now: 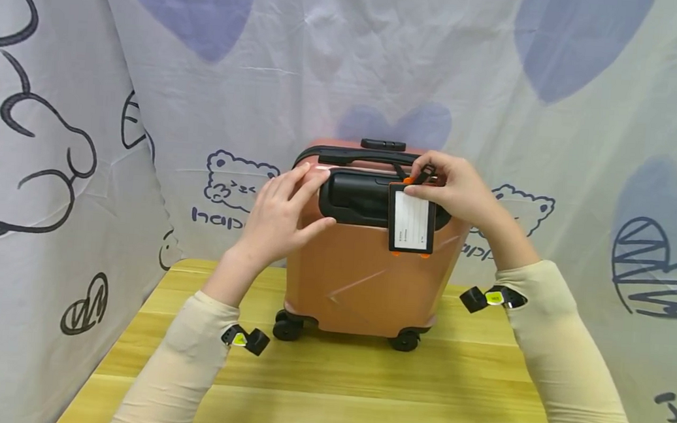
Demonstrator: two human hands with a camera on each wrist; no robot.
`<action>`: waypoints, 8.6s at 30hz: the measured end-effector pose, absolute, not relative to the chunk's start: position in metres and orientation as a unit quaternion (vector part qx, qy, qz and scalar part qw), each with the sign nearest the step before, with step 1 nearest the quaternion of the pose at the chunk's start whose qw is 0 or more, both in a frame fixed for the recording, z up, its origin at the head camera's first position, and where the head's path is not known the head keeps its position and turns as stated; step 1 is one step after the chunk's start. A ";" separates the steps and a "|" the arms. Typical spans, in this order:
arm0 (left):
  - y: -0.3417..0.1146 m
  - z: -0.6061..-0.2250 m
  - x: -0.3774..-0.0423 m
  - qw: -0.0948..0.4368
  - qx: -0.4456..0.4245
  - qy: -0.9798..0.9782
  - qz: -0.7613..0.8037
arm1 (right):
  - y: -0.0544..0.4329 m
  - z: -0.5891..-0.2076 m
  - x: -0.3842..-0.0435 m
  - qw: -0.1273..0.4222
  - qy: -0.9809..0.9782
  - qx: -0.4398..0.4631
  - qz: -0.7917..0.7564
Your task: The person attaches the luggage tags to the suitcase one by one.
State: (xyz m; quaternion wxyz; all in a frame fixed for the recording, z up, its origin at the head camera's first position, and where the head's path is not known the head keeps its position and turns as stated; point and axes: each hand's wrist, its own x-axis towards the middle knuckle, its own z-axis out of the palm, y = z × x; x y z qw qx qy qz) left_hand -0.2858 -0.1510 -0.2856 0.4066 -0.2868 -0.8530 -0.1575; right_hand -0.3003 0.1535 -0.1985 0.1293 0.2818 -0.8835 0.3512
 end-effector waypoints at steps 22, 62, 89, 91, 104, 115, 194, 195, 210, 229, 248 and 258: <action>-0.152 -0.285 -0.285 0.391 -0.282 -0.862 -0.156 | 0.145 -0.179 -0.319 0.108 -0.885 0.206 0.403; -0.091 -0.171 -0.350 0.274 -0.147 -0.947 -0.078 | 0.120 -0.181 -0.338 0.101 -0.883 0.207 0.410; -0.070 -0.162 -0.374 0.080 -0.046 -0.955 -0.281 | 0.118 -0.188 -0.342 0.106 -0.868 0.217 0.434; -0.070 -0.162 -0.375 0.084 -0.068 -0.951 -0.291 | 0.117 -0.189 -0.342 0.107 -0.867 0.214 0.438; -0.071 -0.173 -0.372 0.134 -0.141 -0.877 -0.439 | 0.120 -0.194 -0.339 0.143 -0.839 0.234 0.471; -0.071 -0.171 -0.365 0.124 -0.172 -0.847 -0.487 | 0.124 -0.194 -0.338 0.142 -0.833 0.228 0.483; -0.071 -0.188 -0.358 0.171 -0.316 -0.789 -0.498 | 0.105 -0.183 -0.333 0.074 -0.802 0.109 0.582; -0.070 -0.188 -0.357 0.177 -0.318 -0.789 -0.496 | 0.105 -0.182 -0.334 0.070 -0.803 0.104 0.582; -0.070 -0.188 -0.355 0.201 -0.319 -0.790 -0.484 | 0.102 -0.187 -0.334 0.103 -0.834 0.121 0.528; -0.073 -0.188 -0.358 0.187 -0.313 -0.806 -0.466 | 0.102 -0.201 -0.342 0.289 -0.782 0.229 0.502; -0.079 -0.187 -0.351 0.208 -0.306 -0.860 -0.352 | 0.098 -0.200 -0.340 0.239 -0.752 0.210 0.577; -0.076 -0.190 -0.345 0.210 -0.274 -0.884 -0.317 | 0.102 -0.200 -0.343 0.232 -0.758 0.223 0.567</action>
